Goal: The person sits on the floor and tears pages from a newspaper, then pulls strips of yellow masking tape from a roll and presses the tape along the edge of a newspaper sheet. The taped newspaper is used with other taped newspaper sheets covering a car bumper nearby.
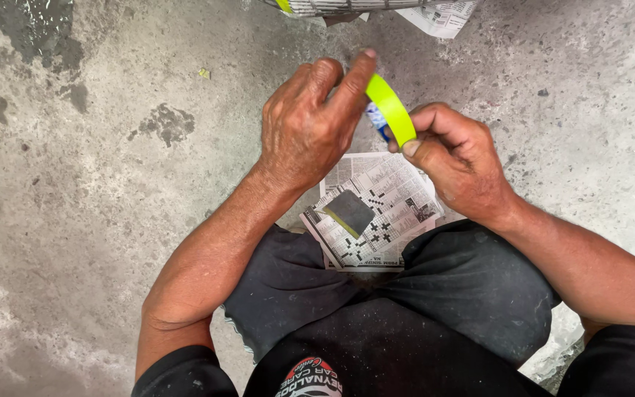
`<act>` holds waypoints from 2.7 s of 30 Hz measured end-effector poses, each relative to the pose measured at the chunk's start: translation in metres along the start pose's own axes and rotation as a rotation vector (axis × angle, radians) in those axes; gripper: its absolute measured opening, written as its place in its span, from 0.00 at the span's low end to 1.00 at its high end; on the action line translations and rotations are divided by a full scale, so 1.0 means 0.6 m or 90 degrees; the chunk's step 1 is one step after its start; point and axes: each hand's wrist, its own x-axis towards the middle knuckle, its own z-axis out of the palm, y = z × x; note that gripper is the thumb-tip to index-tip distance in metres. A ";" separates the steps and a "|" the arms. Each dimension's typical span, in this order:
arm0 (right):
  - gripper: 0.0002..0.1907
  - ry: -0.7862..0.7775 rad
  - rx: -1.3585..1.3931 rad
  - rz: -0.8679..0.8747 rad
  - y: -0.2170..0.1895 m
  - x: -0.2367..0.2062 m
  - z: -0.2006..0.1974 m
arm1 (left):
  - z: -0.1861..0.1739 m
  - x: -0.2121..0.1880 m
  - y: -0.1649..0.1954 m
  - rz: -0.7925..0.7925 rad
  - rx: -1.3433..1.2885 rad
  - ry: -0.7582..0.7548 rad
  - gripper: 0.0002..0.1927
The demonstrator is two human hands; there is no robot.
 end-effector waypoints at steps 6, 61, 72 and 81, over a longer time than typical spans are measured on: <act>0.08 0.020 -0.078 -0.038 -0.017 -0.005 -0.005 | -0.028 0.009 0.013 0.094 -0.023 -0.024 0.22; 0.05 -0.032 -0.133 -0.195 0.000 -0.017 -0.003 | -0.040 0.003 0.014 0.066 -0.106 0.029 0.23; 0.09 -0.012 0.279 0.078 0.016 -0.006 -0.001 | -0.017 -0.012 0.024 0.273 0.175 -0.005 0.20; 0.10 -0.053 0.122 -0.032 -0.012 -0.001 0.000 | -0.034 -0.006 0.014 -0.055 -0.097 -0.024 0.14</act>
